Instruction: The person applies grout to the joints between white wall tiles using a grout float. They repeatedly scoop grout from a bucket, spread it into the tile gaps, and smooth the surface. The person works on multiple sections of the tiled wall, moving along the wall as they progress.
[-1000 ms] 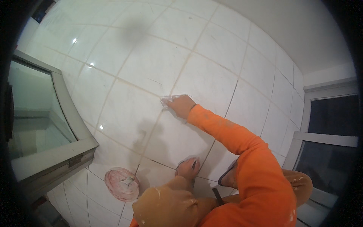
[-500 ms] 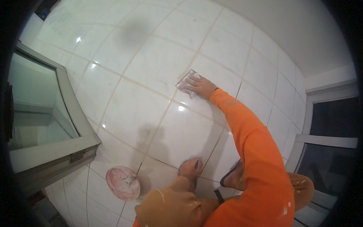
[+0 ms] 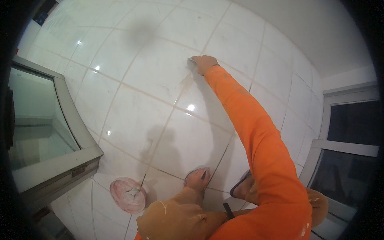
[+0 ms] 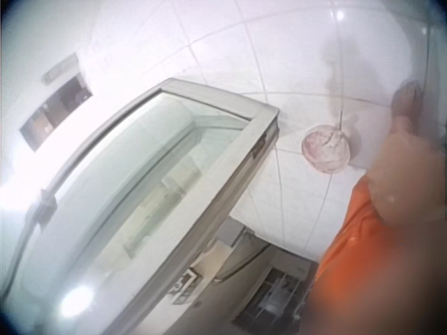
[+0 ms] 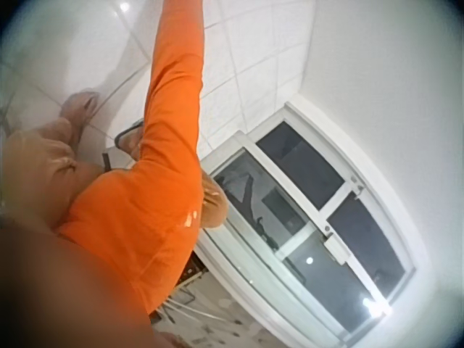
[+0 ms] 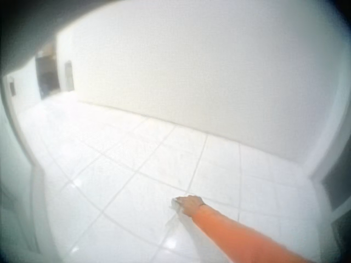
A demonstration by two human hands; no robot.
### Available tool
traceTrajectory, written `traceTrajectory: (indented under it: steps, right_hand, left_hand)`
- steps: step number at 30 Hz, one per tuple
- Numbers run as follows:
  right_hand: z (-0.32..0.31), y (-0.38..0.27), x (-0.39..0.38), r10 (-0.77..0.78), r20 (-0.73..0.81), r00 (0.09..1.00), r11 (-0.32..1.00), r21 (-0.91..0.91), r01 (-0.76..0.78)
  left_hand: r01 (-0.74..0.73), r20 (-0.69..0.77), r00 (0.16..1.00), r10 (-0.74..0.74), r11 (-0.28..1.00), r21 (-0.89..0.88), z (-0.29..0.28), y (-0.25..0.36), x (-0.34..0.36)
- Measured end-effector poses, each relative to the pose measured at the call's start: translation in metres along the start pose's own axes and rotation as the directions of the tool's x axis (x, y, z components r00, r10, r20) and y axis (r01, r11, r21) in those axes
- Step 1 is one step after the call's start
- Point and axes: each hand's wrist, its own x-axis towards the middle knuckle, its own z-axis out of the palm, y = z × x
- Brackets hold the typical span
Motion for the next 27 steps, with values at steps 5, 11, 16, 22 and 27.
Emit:
traceTrajectory:
  steps: [5,11,16,22,27]
  right_hand:
    - [0.018,-0.037,-0.011,-0.087,0.013,0.996,0.991,0.107,0.085]
    - [0.065,-0.077,-0.073,-0.307,-0.028,0.951,0.949,0.064,0.308]
    - [0.078,-0.095,-0.113,-0.383,0.004,0.924,0.923,0.04,0.382]
    - [0.052,-0.08,-0.137,-0.317,0.065,0.946,0.94,0.151,0.305]
    - [0.065,-0.023,-0.175,0.215,0.124,0.969,0.268,0.946,-0.18]
  left_hand:
    - [0.082,0.058,0.994,-0.09,0.987,0.137,-0.015,0.012,0.001]
    - [0.02,0.008,1.0,-0.021,0.998,0.055,-0.012,0.012,0.002]
    - [-0.029,0.042,0.999,0.028,0.999,0.025,-0.005,0.0,0.001]
    - [-0.089,-0.107,0.99,0.091,0.996,0.023,0.008,-0.019,-0.003]
    - [-0.052,-0.125,0.991,0.051,0.999,-0.007,0.009,-0.017,-0.005]
